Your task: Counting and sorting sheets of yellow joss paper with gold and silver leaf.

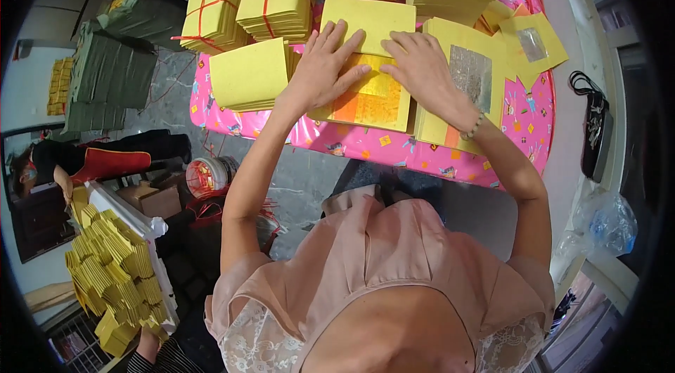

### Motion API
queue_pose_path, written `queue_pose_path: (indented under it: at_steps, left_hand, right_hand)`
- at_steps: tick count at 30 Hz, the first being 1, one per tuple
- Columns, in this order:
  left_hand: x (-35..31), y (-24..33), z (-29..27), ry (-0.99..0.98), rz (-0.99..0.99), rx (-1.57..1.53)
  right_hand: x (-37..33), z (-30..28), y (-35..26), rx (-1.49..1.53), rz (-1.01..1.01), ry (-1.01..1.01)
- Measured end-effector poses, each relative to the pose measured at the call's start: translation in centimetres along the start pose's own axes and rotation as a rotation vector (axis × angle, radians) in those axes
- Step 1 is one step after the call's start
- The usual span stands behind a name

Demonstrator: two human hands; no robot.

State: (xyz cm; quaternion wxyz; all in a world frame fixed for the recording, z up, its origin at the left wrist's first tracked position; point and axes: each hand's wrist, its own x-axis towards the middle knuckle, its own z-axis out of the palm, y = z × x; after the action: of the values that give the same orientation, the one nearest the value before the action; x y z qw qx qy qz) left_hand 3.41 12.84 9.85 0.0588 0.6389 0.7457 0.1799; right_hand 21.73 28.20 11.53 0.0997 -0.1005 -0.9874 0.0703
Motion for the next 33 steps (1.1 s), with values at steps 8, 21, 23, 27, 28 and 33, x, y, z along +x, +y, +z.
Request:
queue_pose_path:
  at_steps: [8, 21, 23, 27, 28, 33]
  left_hand:
    - [1.9, 1.9, 0.3, 0.365, 0.177, 0.162]
    - [-5.8, -1.6, -5.8, 0.75, 0.176, 0.246]
    - [-8.9, -3.4, -6.1, 0.77, 0.073, 0.291]
    - [-13.1, -7.2, -3.7, 0.706, -0.058, 0.288]
    - [-13.5, -7.9, -3.0, 0.669, -0.085, 0.265]
    - [-14.8, -10.0, -0.1, 0.558, -0.144, 0.188]
  right_hand:
    - [1.8, 1.3, 2.5, -0.196, -0.281, 0.423]
    - [-0.4, -2.7, -0.2, 0.056, -0.158, 0.495]
    - [-1.1, -2.4, -0.4, 0.063, -0.144, 0.455]
    - [-2.0, -1.3, -1.2, 0.17, -0.135, 0.247]
    - [-2.1, -1.2, -1.4, 0.2, -0.146, 0.186]
    - [-2.9, -0.5, -2.1, 0.192, -0.147, 0.129]
